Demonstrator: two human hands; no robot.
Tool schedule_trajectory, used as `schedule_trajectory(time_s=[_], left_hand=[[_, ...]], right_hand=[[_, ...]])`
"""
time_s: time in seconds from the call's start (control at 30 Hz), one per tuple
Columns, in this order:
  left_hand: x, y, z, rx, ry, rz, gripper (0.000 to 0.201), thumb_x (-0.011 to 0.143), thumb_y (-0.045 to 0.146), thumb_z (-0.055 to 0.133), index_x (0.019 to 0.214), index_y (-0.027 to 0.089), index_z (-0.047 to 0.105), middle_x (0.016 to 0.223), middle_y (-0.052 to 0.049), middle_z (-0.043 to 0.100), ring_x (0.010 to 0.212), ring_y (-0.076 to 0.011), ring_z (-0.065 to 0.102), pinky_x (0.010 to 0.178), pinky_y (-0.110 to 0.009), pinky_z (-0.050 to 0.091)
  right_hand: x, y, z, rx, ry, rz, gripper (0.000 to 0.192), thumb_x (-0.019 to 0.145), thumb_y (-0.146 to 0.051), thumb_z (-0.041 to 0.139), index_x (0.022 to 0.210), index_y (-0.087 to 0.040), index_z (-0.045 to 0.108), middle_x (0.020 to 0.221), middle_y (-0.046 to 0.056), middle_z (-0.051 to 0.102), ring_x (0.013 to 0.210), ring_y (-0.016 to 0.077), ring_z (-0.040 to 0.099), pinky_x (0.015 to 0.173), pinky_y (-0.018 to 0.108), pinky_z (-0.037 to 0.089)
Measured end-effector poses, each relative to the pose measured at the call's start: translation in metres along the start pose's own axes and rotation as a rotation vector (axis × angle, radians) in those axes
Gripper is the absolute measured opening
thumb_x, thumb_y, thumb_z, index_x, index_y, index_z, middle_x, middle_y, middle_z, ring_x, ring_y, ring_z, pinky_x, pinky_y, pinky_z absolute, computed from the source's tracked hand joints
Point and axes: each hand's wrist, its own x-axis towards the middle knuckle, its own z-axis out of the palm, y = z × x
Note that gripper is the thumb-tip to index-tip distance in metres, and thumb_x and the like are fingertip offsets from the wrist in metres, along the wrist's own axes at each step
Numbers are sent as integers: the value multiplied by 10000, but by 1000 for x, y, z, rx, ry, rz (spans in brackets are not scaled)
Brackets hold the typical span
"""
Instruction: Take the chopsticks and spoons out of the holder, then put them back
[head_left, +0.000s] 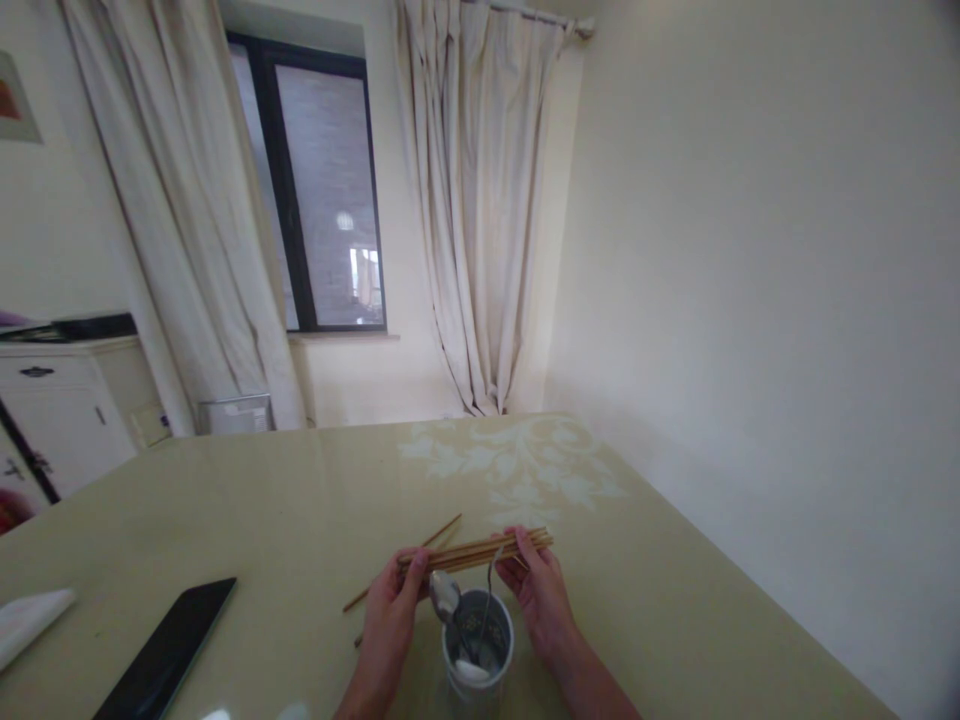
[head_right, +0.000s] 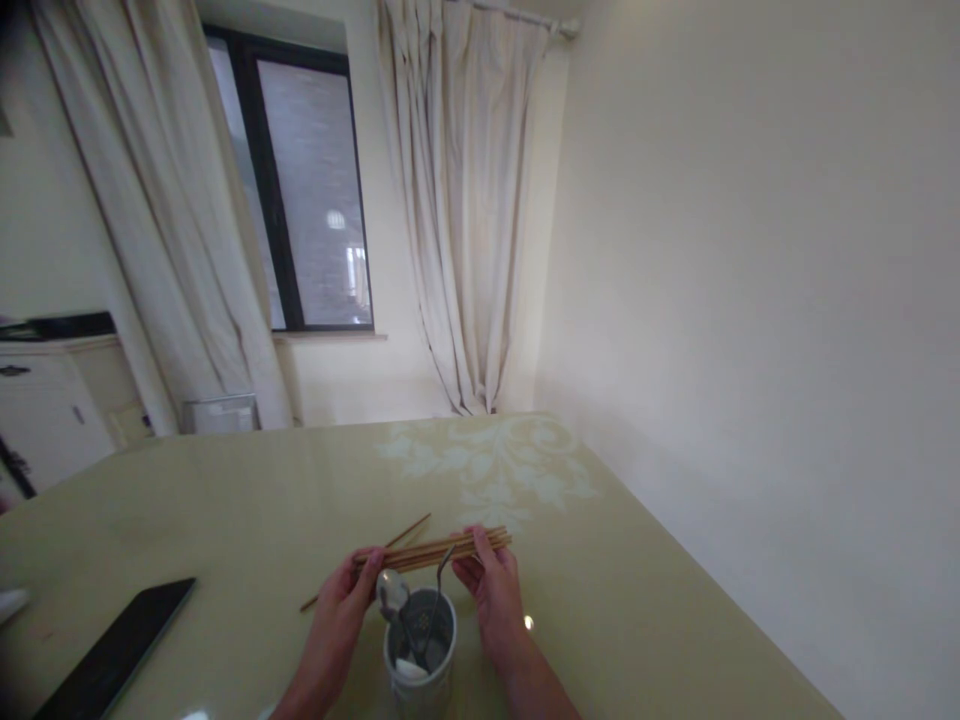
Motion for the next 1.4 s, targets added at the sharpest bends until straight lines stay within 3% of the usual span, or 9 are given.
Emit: schedule_trajectory(time_s=[0.17, 0.4, 0.53, 0.63, 0.8, 0.9, 1.03, 1.2, 1.4], left_hand=[[2, 3, -6, -80, 2, -66, 652, 570, 713, 905, 868, 158, 739, 739, -12, 746, 691, -187, 711, 674, -280, 607], [2, 0, -2, -201, 63, -101, 677, 515, 651, 954, 929, 185, 691, 725, 24, 706, 638, -157, 680, 603, -243, 564], [2, -3, -3, -112, -4, -89, 595, 589, 681, 905, 856, 187, 707, 714, 4, 699, 659, -176, 675, 634, -272, 568], [2, -7, -5, -17, 17, -72, 609, 657, 795, 789, 832, 214, 733, 747, -34, 723, 677, -214, 679, 634, -319, 567], [2, -10, -6, 92, 33, -34, 702, 701, 925, 622, 808, 234, 684, 586, -10, 631, 511, -193, 571, 493, -304, 447], [3, -9, -7, 175, 10, 0, 720, 703, 939, 606, 773, 223, 642, 534, 23, 564, 462, -161, 505, 446, -266, 363], [5, -8, -13, 207, -32, 83, 683, 722, 886, 662, 702, 205, 615, 530, 49, 518, 498, -127, 474, 486, -230, 365], [4, -12, -15, 156, -83, 16, 699, 688, 882, 696, 797, 194, 644, 524, 51, 553, 437, -107, 439, 418, -201, 297], [0, -14, -16, 295, -87, 152, 586, 837, 796, 627, 774, 215, 653, 610, 9, 627, 545, -166, 579, 527, -247, 455]], right_hand=[[2, -15, -9, -83, -54, -74, 540, 541, -579, 1012, 825, -178, 790, 892, 58, 838, 762, 178, 768, 713, 268, 625], [2, -12, -9, -119, -55, -52, 517, 551, -554, 1015, 815, -171, 790, 876, 55, 825, 756, 178, 761, 736, 275, 632], [2, -13, -11, -174, -36, -123, 495, 572, -522, 1014, 812, -175, 754, 837, 35, 804, 716, 167, 738, 673, 264, 625], [2, -12, -11, -229, -26, -163, 510, 573, -521, 1011, 807, -172, 723, 830, 34, 796, 709, 169, 730, 644, 260, 618], [0, -12, -9, -260, -26, -188, 585, 595, -550, 992, 941, -196, 681, 874, 66, 819, 766, 211, 760, 671, 302, 634], [1, -13, -10, -313, -48, -190, 564, 599, -571, 982, 891, -199, 675, 864, 64, 812, 789, 224, 768, 652, 296, 634], [4, -12, -15, -434, -43, -133, 598, 548, -666, 959, 753, -177, 684, 662, 30, 741, 583, 189, 718, 519, 262, 590], [4, -8, -18, -396, -8, -113, 615, 539, -698, 948, 738, -182, 679, 616, 9, 711, 507, 172, 694, 478, 242, 561], [3, -4, -19, -415, 11, -216, 632, 541, -734, 929, 728, -184, 679, 607, 12, 698, 499, 191, 689, 473, 279, 579]])
